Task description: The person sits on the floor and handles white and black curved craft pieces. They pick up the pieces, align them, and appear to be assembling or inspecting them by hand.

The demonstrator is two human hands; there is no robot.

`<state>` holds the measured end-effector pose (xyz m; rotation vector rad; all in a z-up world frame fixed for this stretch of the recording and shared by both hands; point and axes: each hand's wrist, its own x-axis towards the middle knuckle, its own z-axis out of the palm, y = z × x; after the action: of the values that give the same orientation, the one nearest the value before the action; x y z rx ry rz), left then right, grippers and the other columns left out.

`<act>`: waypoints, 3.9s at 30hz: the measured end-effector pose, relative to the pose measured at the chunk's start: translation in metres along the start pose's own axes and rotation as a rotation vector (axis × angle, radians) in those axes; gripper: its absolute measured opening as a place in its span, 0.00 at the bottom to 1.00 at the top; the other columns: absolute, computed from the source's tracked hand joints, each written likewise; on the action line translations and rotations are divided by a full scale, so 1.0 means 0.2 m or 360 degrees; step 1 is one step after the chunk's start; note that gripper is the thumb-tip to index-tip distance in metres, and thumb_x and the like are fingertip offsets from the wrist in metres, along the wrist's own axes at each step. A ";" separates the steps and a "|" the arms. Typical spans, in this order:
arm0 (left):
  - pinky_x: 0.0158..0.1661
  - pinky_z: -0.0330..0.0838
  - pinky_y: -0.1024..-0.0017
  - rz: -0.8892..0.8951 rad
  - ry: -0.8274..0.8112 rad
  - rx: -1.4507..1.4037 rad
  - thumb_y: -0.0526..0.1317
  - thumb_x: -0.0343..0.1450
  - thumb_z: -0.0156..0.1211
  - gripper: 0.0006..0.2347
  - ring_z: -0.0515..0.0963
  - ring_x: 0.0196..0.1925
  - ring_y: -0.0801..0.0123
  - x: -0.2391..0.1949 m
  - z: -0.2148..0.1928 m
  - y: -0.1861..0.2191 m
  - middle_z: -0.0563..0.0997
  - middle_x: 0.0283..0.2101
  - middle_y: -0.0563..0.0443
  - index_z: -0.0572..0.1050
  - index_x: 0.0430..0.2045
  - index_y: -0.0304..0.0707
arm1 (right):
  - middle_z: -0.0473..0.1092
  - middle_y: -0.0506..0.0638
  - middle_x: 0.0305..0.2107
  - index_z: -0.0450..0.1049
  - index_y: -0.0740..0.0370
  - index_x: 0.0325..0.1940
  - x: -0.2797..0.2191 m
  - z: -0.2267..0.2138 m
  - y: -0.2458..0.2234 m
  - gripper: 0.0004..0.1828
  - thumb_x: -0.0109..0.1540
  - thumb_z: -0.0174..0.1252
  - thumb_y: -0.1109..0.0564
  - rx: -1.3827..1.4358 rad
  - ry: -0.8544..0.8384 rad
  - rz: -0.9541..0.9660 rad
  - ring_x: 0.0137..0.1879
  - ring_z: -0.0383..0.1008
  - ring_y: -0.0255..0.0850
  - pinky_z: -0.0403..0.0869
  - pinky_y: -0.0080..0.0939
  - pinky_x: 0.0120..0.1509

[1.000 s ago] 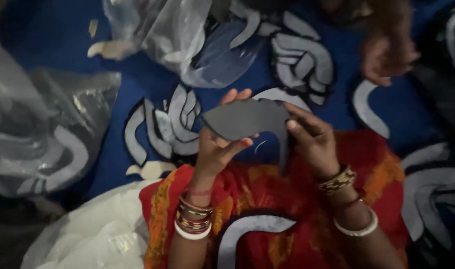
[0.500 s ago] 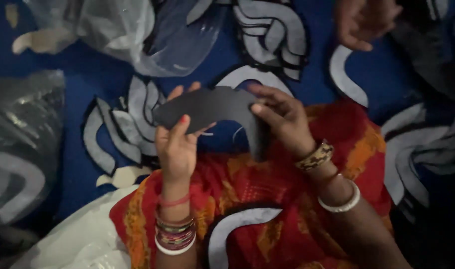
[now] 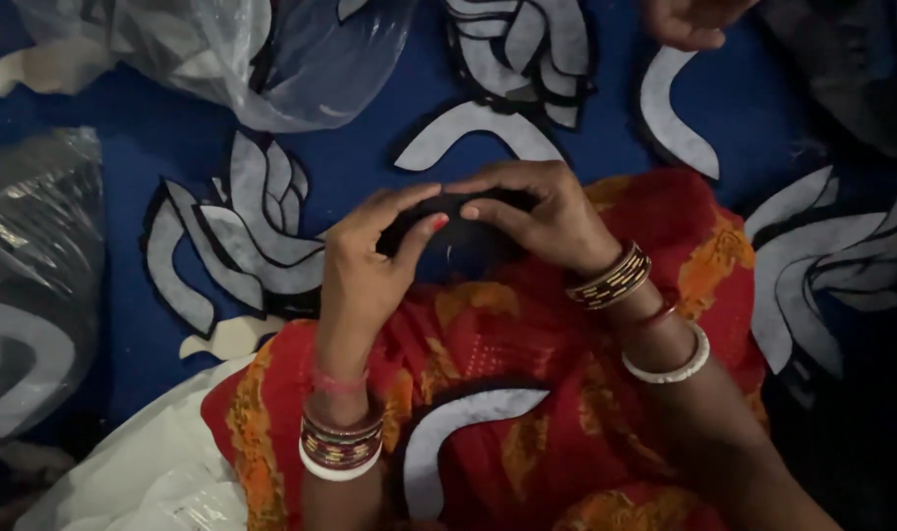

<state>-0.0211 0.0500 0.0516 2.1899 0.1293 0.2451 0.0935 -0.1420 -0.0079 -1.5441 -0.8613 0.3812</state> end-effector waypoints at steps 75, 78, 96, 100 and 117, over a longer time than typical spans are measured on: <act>0.35 0.62 0.85 -0.0334 0.0712 -0.0443 0.34 0.74 0.70 0.11 0.70 0.32 0.85 -0.05 0.11 -0.31 0.80 0.35 0.60 0.83 0.50 0.34 | 0.78 0.53 0.53 0.74 0.59 0.67 -0.02 -0.25 0.11 0.19 0.70 0.58 0.59 0.0425 0.0204 0.0311 0.50 0.81 0.37 0.82 0.38 0.53; 0.44 0.71 0.86 -0.0224 0.0668 -0.0477 0.34 0.75 0.68 0.11 0.77 0.40 0.85 -0.04 0.10 -0.29 0.83 0.43 0.59 0.81 0.51 0.34 | 0.74 0.52 0.59 0.71 0.59 0.68 -0.02 -0.25 0.14 0.20 0.70 0.57 0.58 0.0473 0.0277 0.0269 0.55 0.78 0.37 0.82 0.40 0.55; 0.46 0.73 0.86 -0.0345 0.0355 -0.0752 0.38 0.74 0.63 0.13 0.79 0.44 0.88 -0.02 0.07 -0.26 0.84 0.46 0.61 0.79 0.52 0.34 | 0.76 0.49 0.51 0.72 0.62 0.68 -0.02 -0.27 0.20 0.18 0.74 0.54 0.60 0.0451 0.0302 0.0360 0.54 0.78 0.36 0.79 0.39 0.56; 0.38 0.67 0.86 -0.0461 0.0313 -0.0647 0.37 0.75 0.65 0.13 0.73 0.36 0.87 -0.03 0.08 -0.32 0.84 0.43 0.58 0.81 0.53 0.33 | 0.75 0.48 0.51 0.72 0.61 0.67 -0.02 -0.28 0.20 0.17 0.73 0.54 0.59 0.0305 0.0295 0.0340 0.54 0.78 0.36 0.80 0.39 0.57; 0.39 0.71 0.85 -0.0218 0.0522 -0.0450 0.34 0.75 0.68 0.17 0.75 0.37 0.86 -0.04 0.11 -0.20 0.85 0.40 0.51 0.76 0.59 0.32 | 0.72 0.43 0.41 0.68 0.59 0.72 -0.03 -0.29 0.33 0.21 0.73 0.56 0.62 0.0587 0.0371 0.0352 0.49 0.74 0.32 0.77 0.38 0.55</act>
<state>-0.0235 0.0542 0.0057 1.8384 0.4011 0.5121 0.1478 -0.1842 -0.0611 -1.3088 -0.4116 0.4796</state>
